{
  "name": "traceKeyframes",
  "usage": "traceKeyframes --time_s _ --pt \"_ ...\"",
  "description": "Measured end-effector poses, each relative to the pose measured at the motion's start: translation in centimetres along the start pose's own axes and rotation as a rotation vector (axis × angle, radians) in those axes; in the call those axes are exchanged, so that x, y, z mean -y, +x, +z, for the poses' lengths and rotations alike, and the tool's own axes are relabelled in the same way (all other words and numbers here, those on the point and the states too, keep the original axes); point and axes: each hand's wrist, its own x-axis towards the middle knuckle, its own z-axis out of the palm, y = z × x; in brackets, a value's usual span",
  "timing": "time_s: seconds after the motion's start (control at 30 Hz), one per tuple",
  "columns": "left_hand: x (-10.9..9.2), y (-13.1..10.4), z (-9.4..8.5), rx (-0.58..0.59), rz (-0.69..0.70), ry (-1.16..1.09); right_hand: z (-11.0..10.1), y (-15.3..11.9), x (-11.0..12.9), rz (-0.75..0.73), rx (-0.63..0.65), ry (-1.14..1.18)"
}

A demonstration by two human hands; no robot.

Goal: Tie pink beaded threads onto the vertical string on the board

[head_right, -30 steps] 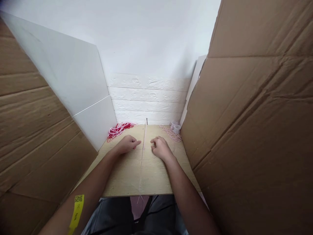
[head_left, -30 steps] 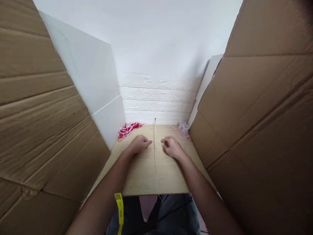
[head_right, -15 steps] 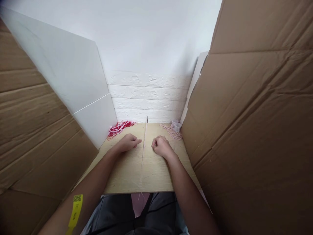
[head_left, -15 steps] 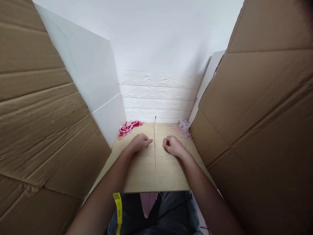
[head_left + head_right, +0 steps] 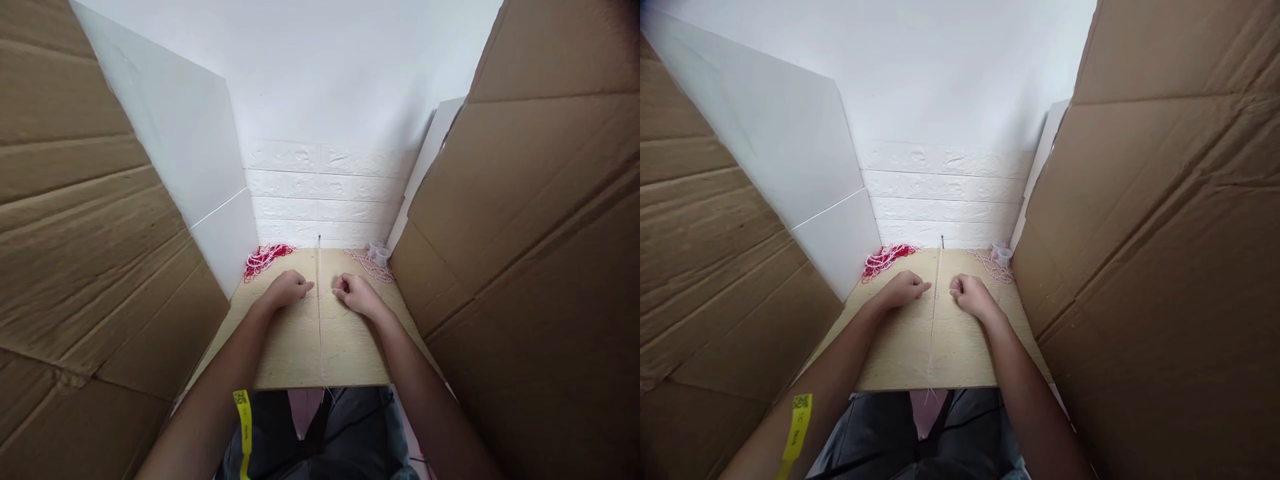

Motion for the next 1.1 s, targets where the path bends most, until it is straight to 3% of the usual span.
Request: traceKeyframes --time_s 0.6,1.0,1.1 --pt "1.1 0.6 0.6 -0.016 0.038 0.015 -0.8 -0.5 0.9 -0.032 0.052 0.037" --pt "0.0 0.0 0.1 -0.001 0.016 0.016 -1.5 -0.8 2.1 -0.136 0.022 0.107" --pt "0.1 0.1 0.2 -0.005 0.001 0.020 -1.5 -1.0 2.4 -0.158 0.091 0.213"
